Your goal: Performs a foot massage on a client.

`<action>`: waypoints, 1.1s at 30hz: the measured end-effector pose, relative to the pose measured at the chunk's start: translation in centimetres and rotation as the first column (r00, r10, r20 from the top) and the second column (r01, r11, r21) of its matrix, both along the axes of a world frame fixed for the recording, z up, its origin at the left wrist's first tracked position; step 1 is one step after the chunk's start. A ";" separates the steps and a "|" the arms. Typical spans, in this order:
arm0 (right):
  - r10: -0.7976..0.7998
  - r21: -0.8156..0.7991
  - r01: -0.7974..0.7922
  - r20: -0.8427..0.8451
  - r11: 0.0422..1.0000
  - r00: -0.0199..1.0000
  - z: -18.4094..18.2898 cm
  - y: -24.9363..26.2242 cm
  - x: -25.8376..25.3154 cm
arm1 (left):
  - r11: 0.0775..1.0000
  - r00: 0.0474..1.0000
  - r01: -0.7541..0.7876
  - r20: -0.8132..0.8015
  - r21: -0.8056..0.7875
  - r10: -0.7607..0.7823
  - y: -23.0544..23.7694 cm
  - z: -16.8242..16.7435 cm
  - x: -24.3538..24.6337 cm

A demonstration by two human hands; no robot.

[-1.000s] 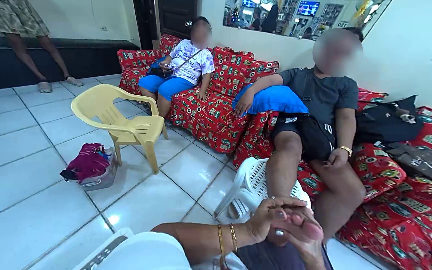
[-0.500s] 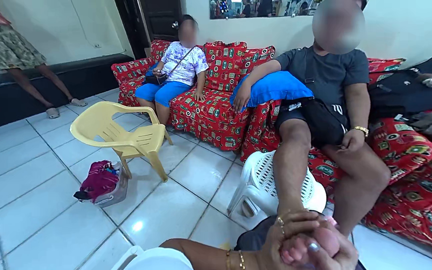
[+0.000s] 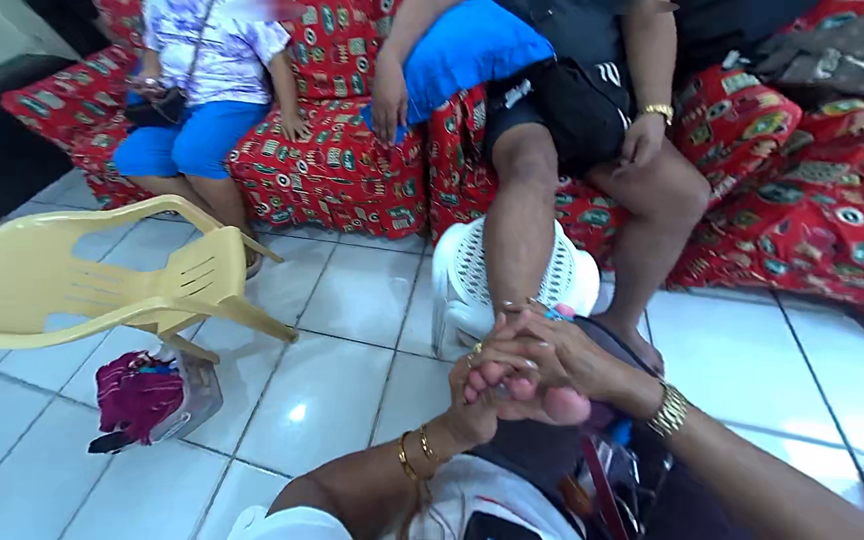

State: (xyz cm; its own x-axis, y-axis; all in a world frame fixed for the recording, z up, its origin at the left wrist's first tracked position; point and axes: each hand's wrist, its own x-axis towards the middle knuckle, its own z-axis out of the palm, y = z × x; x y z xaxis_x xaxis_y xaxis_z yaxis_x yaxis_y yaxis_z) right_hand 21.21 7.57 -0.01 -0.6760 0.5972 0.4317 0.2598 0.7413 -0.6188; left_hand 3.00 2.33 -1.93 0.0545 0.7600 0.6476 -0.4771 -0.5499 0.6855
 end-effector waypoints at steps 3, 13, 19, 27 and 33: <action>-0.060 -0.026 0.058 -0.092 0.998 0.994 0.0 -0.7 -0.8 | 0.985 0.998 -0.032 0.050 -0.169 0.041 -0.3 0.4 -0.1; -0.307 -0.065 0.304 -0.343 0.950 0.887 0.3 -4.3 -2.4 | 0.899 0.995 -0.044 0.059 -0.435 0.077 -2.4 3.3 1.2; -0.282 -0.119 0.260 -0.557 0.958 0.782 1.2 -5.8 -3.9 | 0.809 0.994 -0.080 0.010 -0.582 0.105 -4.4 6.4 1.8; -0.296 -0.176 0.251 -0.736 0.952 0.609 1.6 -7.6 -5.4 | 0.910 0.995 -0.059 0.051 -0.410 0.087 -5.6 5.1 2.5; -0.357 -0.243 0.266 -0.714 0.933 0.602 2.5 -10.0 -5.2 | 0.986 0.983 -0.043 -0.172 0.162 0.071 -4.1 0.4 1.5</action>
